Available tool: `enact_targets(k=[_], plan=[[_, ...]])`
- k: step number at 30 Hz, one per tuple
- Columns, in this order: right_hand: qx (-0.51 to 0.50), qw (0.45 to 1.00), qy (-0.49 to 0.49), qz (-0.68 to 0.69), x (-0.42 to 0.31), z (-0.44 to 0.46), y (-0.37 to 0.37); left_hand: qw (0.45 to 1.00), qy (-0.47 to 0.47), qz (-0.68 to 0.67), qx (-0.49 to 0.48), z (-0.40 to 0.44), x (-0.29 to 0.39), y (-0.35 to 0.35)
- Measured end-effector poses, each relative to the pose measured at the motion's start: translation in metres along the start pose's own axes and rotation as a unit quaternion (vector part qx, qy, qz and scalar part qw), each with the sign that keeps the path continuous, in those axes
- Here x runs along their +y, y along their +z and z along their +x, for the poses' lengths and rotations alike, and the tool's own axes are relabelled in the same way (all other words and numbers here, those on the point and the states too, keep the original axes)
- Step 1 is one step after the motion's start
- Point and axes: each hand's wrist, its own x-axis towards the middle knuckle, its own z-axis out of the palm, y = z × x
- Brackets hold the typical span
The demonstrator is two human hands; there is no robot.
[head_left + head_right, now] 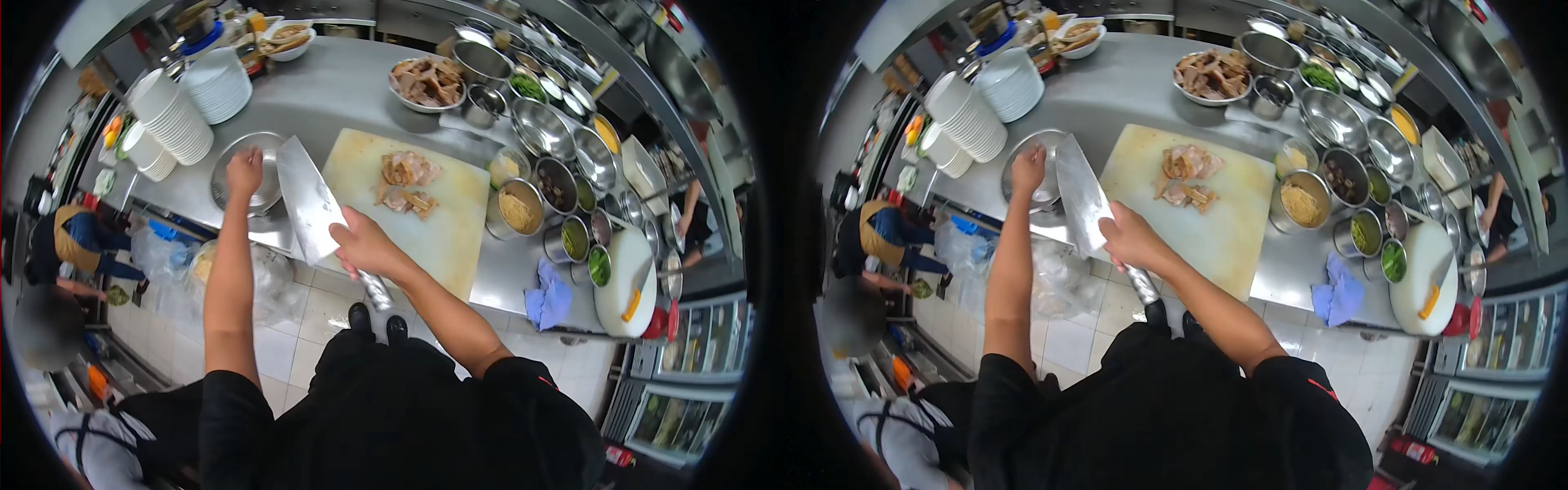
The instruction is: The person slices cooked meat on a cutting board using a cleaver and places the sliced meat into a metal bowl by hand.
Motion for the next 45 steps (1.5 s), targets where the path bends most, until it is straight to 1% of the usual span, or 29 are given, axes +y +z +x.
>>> enact_targets(k=[1, 3, 6, 7, 9, 10, 12, 14, 17, 18, 19, 20, 22, 24, 25, 27, 29, 30, 31, 32, 33, 34, 36, 37, 38, 39, 41, 44, 45], plan=[[0.019, 1.0, 0.006, -0.013, 0.003, -0.016, -0.011, 1.0, 0.007, -0.011, -0.009, 0.002, 0.001, 0.004], [0.062, 0.997, 0.036, -0.007, 0.005, -0.057, -0.033, 0.982, -0.026, 0.019, -0.185, -0.01, 0.004, 0.008], [0.181, 0.981, 0.064, 0.019, 0.029, -0.108, -0.072, 0.961, -0.045, -0.079, -0.261, -0.022, 0.033, 0.015], [0.219, 0.974, 0.049, 0.017, 0.038, -0.122, -0.083, 0.961, -0.042, -0.079, -0.263, -0.023, 0.045, 0.013], [0.259, 0.963, 0.059, 0.046, 0.042, -0.147, -0.098, 0.979, 0.081, -0.051, -0.177, -0.026, 0.072, 0.01], [0.278, 0.958, 0.042, 0.059, 0.046, -0.158, -0.106, 0.973, 0.163, -0.131, -0.092, -0.03, 0.084, 0.018], [0.301, 0.951, 0.018, 0.071, 0.053, -0.17, -0.116, 0.95, 0.224, -0.142, -0.165, -0.043, 0.114, 0.035], [0.32, 0.943, 0.013, 0.09, 0.07, -0.176, -0.129, 0.879, 0.281, -0.239, -0.302, -0.064, 0.164, 0.046], [0.371, 0.921, 0.036, 0.108, 0.105, -0.174, -0.14, 0.868, 0.367, -0.16, -0.292, -0.101, 0.22, 0.071], [0.287, 0.956, -0.022, 0.05, 0.126, -0.175, -0.153, 0.86, 0.415, -0.126, -0.268, -0.105, 0.225, 0.089], [0.262, 0.964, 0.003, 0.043, 0.138, -0.167, -0.16, 0.874, 0.395, -0.132, -0.249, -0.112, 0.23, 0.097], [0.275, 0.96, -0.008, 0.05, 0.12, -0.173, -0.154, 0.86, 0.398, -0.126, -0.294, -0.111, 0.231, 0.108], [0.271, 0.959, -0.02, 0.078, 0.094, -0.184, -0.154, 0.856, 0.425, -0.134, -0.262, -0.11, 0.235, 0.114], [0.253, 0.961, -0.023, 0.106, 0.096, -0.192, -0.165, 0.861, 0.357, -0.144, -0.331, -0.106, 0.253, 0.098], [0.24, 0.967, -0.02, 0.088, 0.1, -0.193, -0.171, 0.859, 0.363, -0.144, -0.332, -0.107, 0.258, 0.096], [0.211, 0.975, -0.016, 0.065, 0.099, -0.195, -0.183, 0.897, 0.29, -0.132, -0.306, -0.111, 0.259, 0.086], [0.219, 0.973, 0.011, 0.065, 0.094, -0.199, -0.187, 0.893, 0.094, -0.257, -0.358, -0.117, 0.229, 0.098], [0.201, 0.979, -0.014, 0.034, 0.116, -0.187, -0.197, 0.873, -0.02, -0.343, -0.345, -0.115, 0.235, 0.082], [0.205, 0.976, -0.001, 0.069, 0.139, -0.172, -0.203, 0.825, -0.065, -0.469, -0.31, -0.124, 0.237, 0.068], [0.176, 0.981, 0.021, 0.078, 0.13, -0.174, -0.209, 0.846, -0.095, -0.414, -0.323, -0.13, 0.206, 0.074], [0.147, 0.984, 0.044, 0.086, 0.12, -0.177, -0.215, 0.836, -0.138, -0.425, -0.318, -0.139, 0.212, 0.06], [0.174, 0.982, 0.041, 0.053, 0.113, -0.181, -0.211, 0.849, -0.155, -0.373, -0.339, -0.151, 0.206, 0.056], [0.125, 0.991, 0.046, 0.016, 0.09, -0.184, -0.208, 0.851, -0.198, -0.387, -0.294, -0.179, 0.226, 0.044], [0.105, 0.993, 0.044, 0.015, 0.086, -0.181, -0.209, 0.873, -0.166, -0.357, -0.287, -0.194, 0.22, 0.051], [0.073, 0.996, 0.053, 0.008, 0.082, -0.178, -0.21, 0.927, -0.123, -0.262, -0.24, -0.211, 0.221, 0.055], [0.062, 0.995, 0.068, -0.046, 0.077, -0.174, -0.208, 0.974, -0.022, -0.121, -0.191, -0.217, 0.23, 0.045], [0.05, 0.99, 0.077, -0.109, 0.067, -0.167, -0.194, 0.987, -0.034, -0.141, -0.072, -0.228, 0.238, 0.035], [0.034, 0.941, 0.074, -0.329, 0.036, -0.165, -0.174, 0.965, -0.103, -0.212, -0.114, -0.232, 0.221, 0.03], [0.034, 0.939, 0.077, -0.334, 0.038, -0.162, -0.171, 0.964, -0.107, -0.217, -0.112, -0.232, 0.217, 0.029]])
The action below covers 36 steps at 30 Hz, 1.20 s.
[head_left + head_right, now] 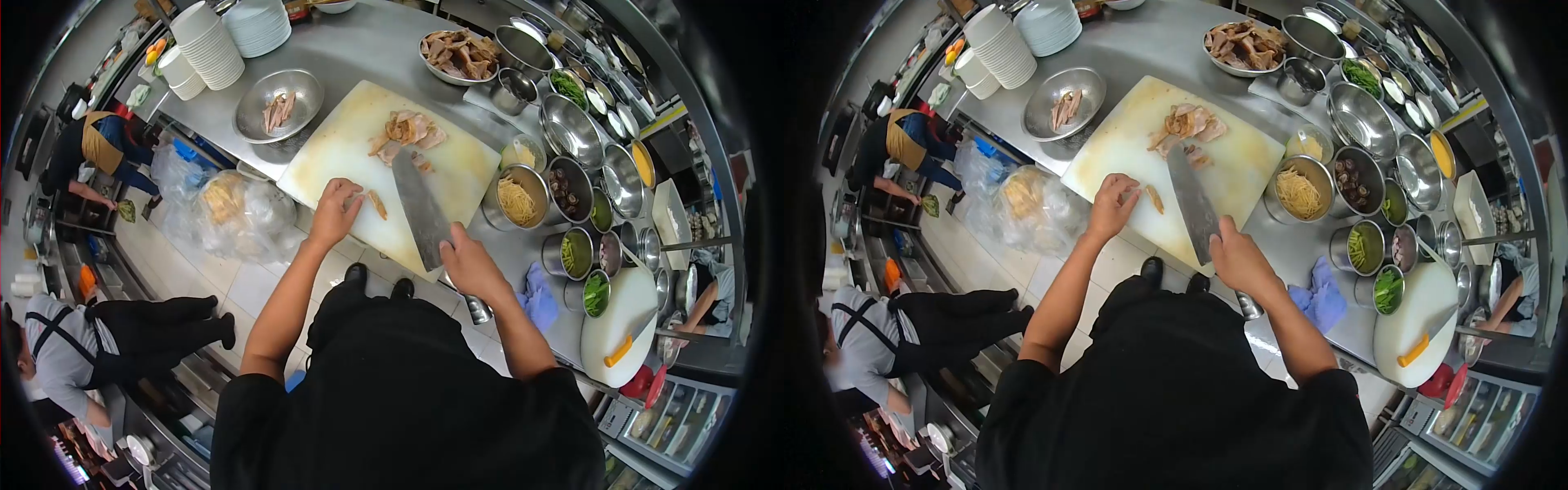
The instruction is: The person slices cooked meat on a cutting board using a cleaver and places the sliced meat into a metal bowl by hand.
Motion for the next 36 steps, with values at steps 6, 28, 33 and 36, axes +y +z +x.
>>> enact_targets(k=[6, 28, 33, 36], plan=[[-0.026, 0.975, -0.023, -0.219, -0.04, 0.001, 0.014, 0.979, 0.192, 0.047, -0.053, 0.015, -0.005, 0.001], [-0.044, 0.962, 0.009, -0.268, -0.039, 0.019, 0.059, 0.973, 0.192, 0.035, -0.124, 0.03, -0.014, -0.003], [0.014, 0.987, 0.014, -0.163, -0.013, 0.013, 0.038, 0.995, 0.06, -0.036, -0.071, 0.068, -0.006, -0.003], [0.052, 0.993, 0.018, -0.104, 0.004, 0.003, 0.03, 0.984, 0.16, 0.047, -0.062, 0.102, 0.007, 0.014]])
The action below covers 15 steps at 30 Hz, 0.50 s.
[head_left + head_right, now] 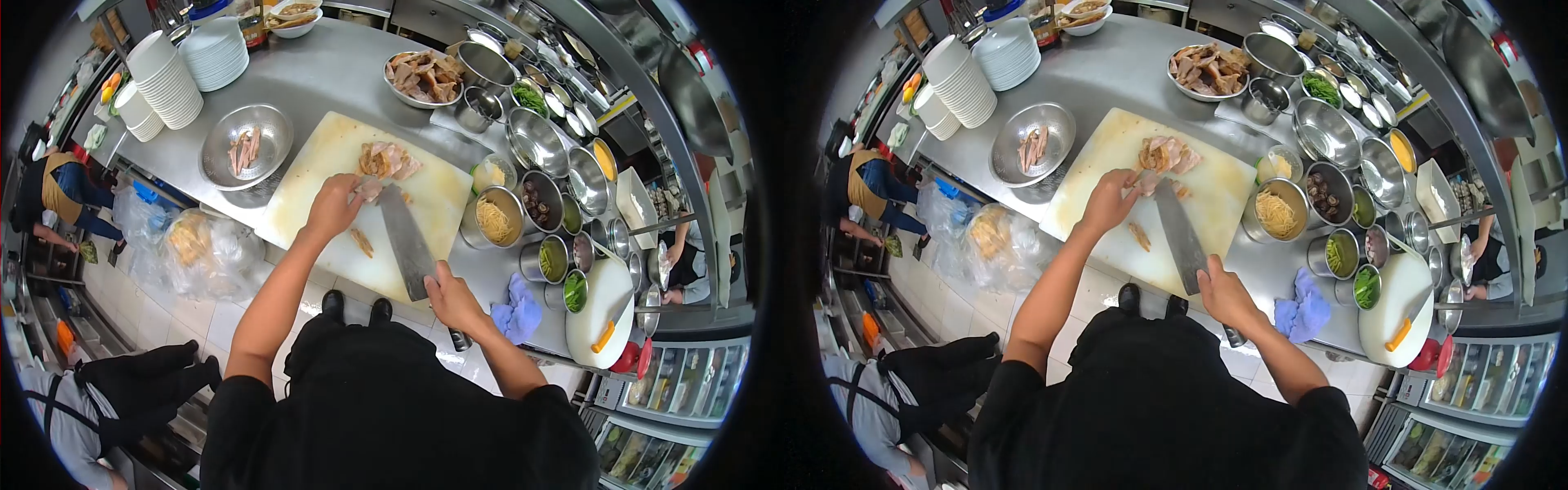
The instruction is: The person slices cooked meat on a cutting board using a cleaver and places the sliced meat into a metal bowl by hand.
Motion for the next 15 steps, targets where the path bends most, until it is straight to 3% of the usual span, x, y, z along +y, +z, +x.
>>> enact_targets(k=[5, 11, 15], plan=[[0.069, 0.995, 0.016, 0.076, 0.022, -0.008, -0.005, 0.978, -0.08, 0.139, -0.132, 0.028, 0.003, 0.034], [0.088, 0.984, 0.026, 0.154, 0.057, -0.005, 0.016, 0.956, -0.134, 0.146, -0.215, 0.034, 0.016, 0.016], [0.061, 0.983, 0.007, 0.173, 0.05, -0.002, 0.011, 0.986, -0.093, 0.022, -0.137, 0.009, 0.019, -0.005]])
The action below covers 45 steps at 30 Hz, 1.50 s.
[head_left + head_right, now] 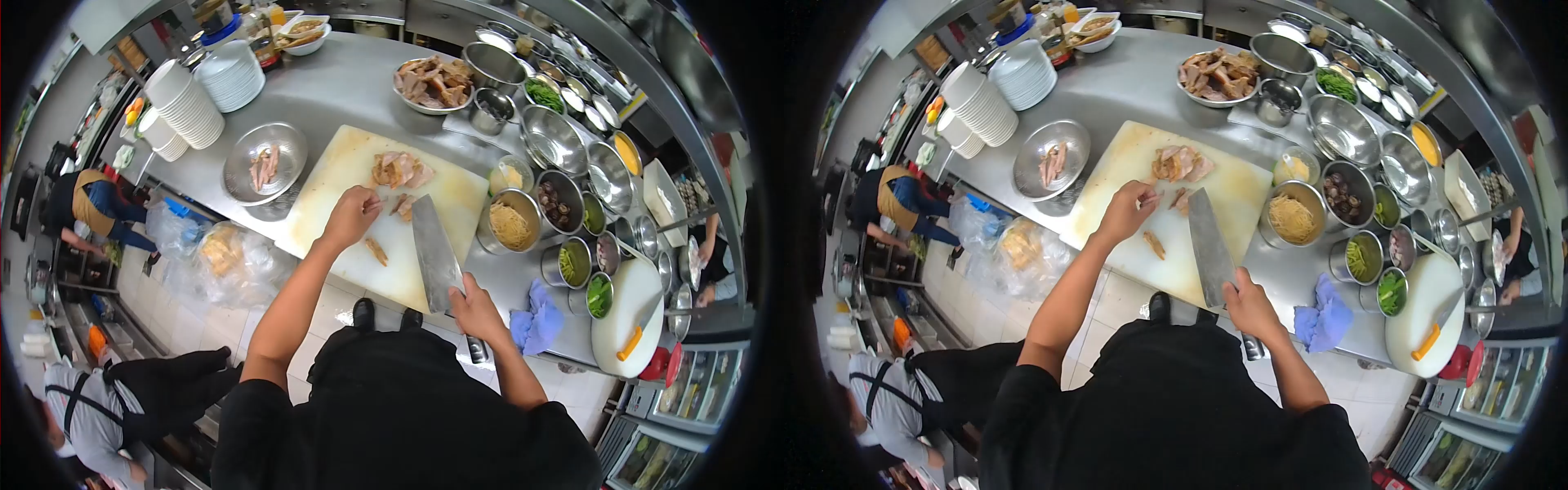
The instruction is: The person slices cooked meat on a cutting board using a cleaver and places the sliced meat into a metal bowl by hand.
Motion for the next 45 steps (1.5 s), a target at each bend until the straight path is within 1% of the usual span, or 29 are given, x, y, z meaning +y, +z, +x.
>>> enact_targets(k=[2, 3, 5, 6, 7, 9, 10, 11, 13, 14, 15, 17, 19, 21, 22, 23, 24, 25, 29, 31, 32, 34, 36, 38, 40, 41, 43, 44, 45], plan=[[-0.092, 0.994, 0.055, -0.005, -0.037, -0.005, -0.013, 0.986, 0.052, -0.112, 0.108, -0.024, 0.001, -0.016], [-0.105, 0.993, 0.049, -0.005, -0.045, -0.003, -0.013, 0.987, 0.041, -0.104, 0.115, -0.035, -0.003, -0.023], [-0.174, 0.981, 0.018, -0.085, -0.057, 0.001, -0.013, 0.969, 0.048, -0.142, 0.194, -0.055, -0.009, -0.035], [-0.205, 0.973, 0.012, -0.107, -0.065, 0.003, -0.011, 0.966, 0.037, -0.152, 0.206, -0.063, -0.012, -0.038], [-0.212, 0.971, 0.01, -0.112, -0.062, 0.008, -0.005, 0.965, 0.03, -0.15, 0.212, -0.068, -0.014, -0.04], [-0.192, 0.963, -0.099, -0.163, -0.048, 0.015, 0.006, 0.974, 0.107, -0.047, 0.196, -0.075, -0.017, -0.031], [-0.198, 0.961, -0.092, -0.169, -0.044, 0.015, 0.007, 0.976, 0.123, 0.002, 0.177, -0.079, -0.024, -0.022], [-0.18, 0.965, -0.09, -0.167, -0.043, 0.017, 0.008, 0.977, 0.117, -0.006, 0.178, -0.086, -0.028, -0.014], [-0.164, 0.968, -0.082, -0.172, -0.049, 0.018, 0.007, 0.987, 0.125, 0.021, 0.094, -0.097, -0.03, -0.003], [-0.166, 0.971, -0.052, -0.163, -0.055, 0.016, 0.003, 0.988, 0.122, 0.015, 0.094, -0.103, -0.032, 0.0], [-0.168, 0.974, -0.022, -0.153, -0.061, 0.015, 0.002, 0.988, 0.093, -0.011, 0.121, -0.109, -0.029, -0.001], [-0.175, 0.973, -0.005, -0.151, -0.065, 0.013, 0.002, 0.986, 0.063, -0.04, 0.148, -0.116, -0.026, -0.01], [-0.179, 0.972, 0.01, -0.151, -0.062, 0.014, 0.002, 0.991, 0.027, -0.069, 0.11, -0.119, -0.023, -0.021], [-0.157, 0.968, -0.049, -0.189, -0.053, 0.016, 0.005, 0.993, 0.031, -0.071, 0.091, -0.118, -0.031, -0.016], [-0.159, 0.967, -0.049, -0.193, -0.054, 0.014, 0.006, 0.994, 0.036, -0.069, 0.071, -0.118, -0.035, -0.012], [-0.142, 0.966, -0.069, -0.203, -0.057, 0.012, 0.007, 0.994, 0.035, -0.071, 0.072, -0.118, -0.039, -0.008], [-0.126, 0.965, -0.088, -0.213, -0.063, 0.009, 0.009, 0.993, 0.06, -0.05, 0.084, -0.116, -0.039, -0.004], [-0.126, 0.965, -0.086, -0.215, -0.071, 0.006, 0.011, 0.991, 0.085, -0.029, 0.094, -0.115, -0.039, -0.001], [-0.123, 0.957, -0.087, -0.248, -0.092, 0.0, 0.018, 0.992, 0.075, -0.047, 0.091, -0.114, -0.035, 0.0], [-0.121, 0.954, -0.099, -0.256, -0.094, 0.001, 0.02, 0.994, 0.012, -0.058, 0.088, -0.113, -0.03, -0.001], [-0.114, 0.954, -0.102, -0.258, -0.091, 0.001, 0.022, 0.994, 0.012, -0.059, 0.09, -0.112, -0.029, -0.004], [-0.108, 0.952, -0.107, -0.264, -0.091, 0.001, 0.022, 0.999, -0.021, -0.02, 0.024, -0.111, -0.029, -0.008], [-0.125, 0.956, -0.065, -0.259, -0.094, 0.001, 0.019, 0.999, -0.018, -0.026, 0.034, -0.108, -0.031, -0.006], [-0.111, 0.961, -0.06, -0.248, -0.086, 0.002, 0.019, 0.999, -0.014, -0.03, 0.042, -0.107, -0.034, -0.005], [-0.097, 0.966, -0.055, -0.234, -0.08, 0.002, 0.019, 0.996, -0.021, -0.084, 0.03, -0.106, -0.033, -0.007], [-0.091, 0.969, -0.046, -0.226, -0.079, 0.002, 0.019, 0.996, -0.022, -0.084, 0.031, -0.108, -0.031, -0.006], [-0.086, 0.972, -0.037, -0.218, -0.074, 0.003, 0.02, 0.982, -0.044, -0.167, 0.079, -0.114, -0.019, -0.008], [-0.076, 0.972, -0.049, -0.218, -0.071, 0.004, 0.02, 0.982, -0.044, -0.168, 0.079, -0.115, -0.02, -0.008], [-0.067, 0.972, -0.061, -0.219, -0.068, 0.004, 0.02, 0.983, -0.02, -0.159, 0.088, -0.116, -0.02, -0.008]])
